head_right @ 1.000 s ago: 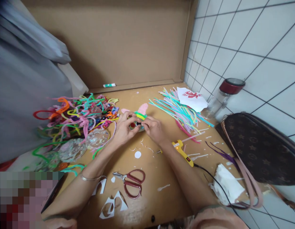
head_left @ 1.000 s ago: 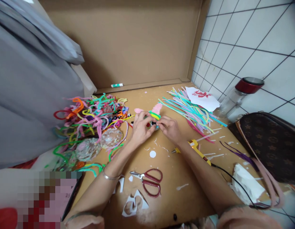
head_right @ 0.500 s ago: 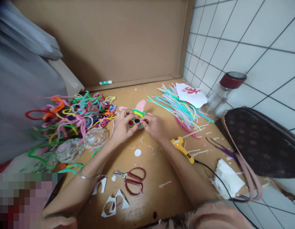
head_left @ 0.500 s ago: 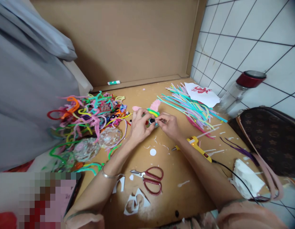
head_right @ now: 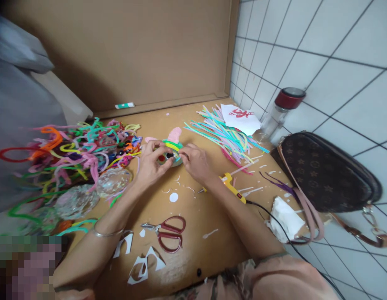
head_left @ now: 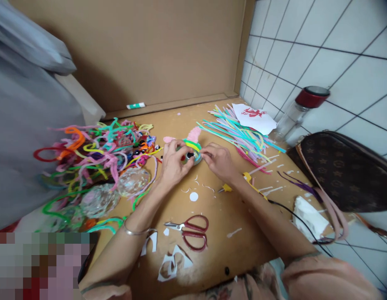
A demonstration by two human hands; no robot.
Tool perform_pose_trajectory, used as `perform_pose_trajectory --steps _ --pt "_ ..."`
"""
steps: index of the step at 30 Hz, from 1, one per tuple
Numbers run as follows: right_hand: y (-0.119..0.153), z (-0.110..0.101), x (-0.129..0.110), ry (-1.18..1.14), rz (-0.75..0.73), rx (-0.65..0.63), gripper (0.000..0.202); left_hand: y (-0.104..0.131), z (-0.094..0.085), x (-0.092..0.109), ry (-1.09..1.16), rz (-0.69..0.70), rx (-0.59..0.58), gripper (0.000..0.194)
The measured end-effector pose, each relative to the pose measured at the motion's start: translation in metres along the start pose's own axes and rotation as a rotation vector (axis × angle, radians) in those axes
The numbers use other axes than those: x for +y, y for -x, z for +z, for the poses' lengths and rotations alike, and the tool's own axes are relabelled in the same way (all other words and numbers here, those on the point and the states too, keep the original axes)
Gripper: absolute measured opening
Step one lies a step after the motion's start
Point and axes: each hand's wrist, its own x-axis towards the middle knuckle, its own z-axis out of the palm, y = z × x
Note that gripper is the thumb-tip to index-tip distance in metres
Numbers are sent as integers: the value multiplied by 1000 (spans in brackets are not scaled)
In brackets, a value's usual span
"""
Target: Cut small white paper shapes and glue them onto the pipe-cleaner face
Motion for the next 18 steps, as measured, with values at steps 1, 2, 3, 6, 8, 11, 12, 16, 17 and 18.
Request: perform_pose_trajectory --steps 1,2,3,6,8,11,12,16,17,18 --pt "6 -13 -3 46 10 -2 14 0 0 -1 8 -6 1 18" --pt "14 -27 -6 108 34 10 14 0 0 -3 20 -13 4 19" --pt "23 -41 -10 191 83 22 14 0 -1 -4 35 -16 0 19" --pt "55 -73 -21 568 303 -115 18 0 -2 -5 63 -18 -11 19" --pt "73 -81 -25 760 464 -291 30 0 -2 -5 66 -13 -6 19" --pt "91 -77 -24 823 622 -441 40 0 -3 -4 61 -4 7 19" --pt "94 -74 -21 826 637 -444 40 0 -3 -3 57 -6 3 19" --pt "102 -67 -6 757 664 -424 29 2 -5 -2 75 -27 -4 17" --pt "103 -67 -4 727 657 -397 28 2 -5 -2 83 -30 -5 17" --pt "103 -68 -2 695 654 -359 26 2 -5 -2 91 -31 -4 17"
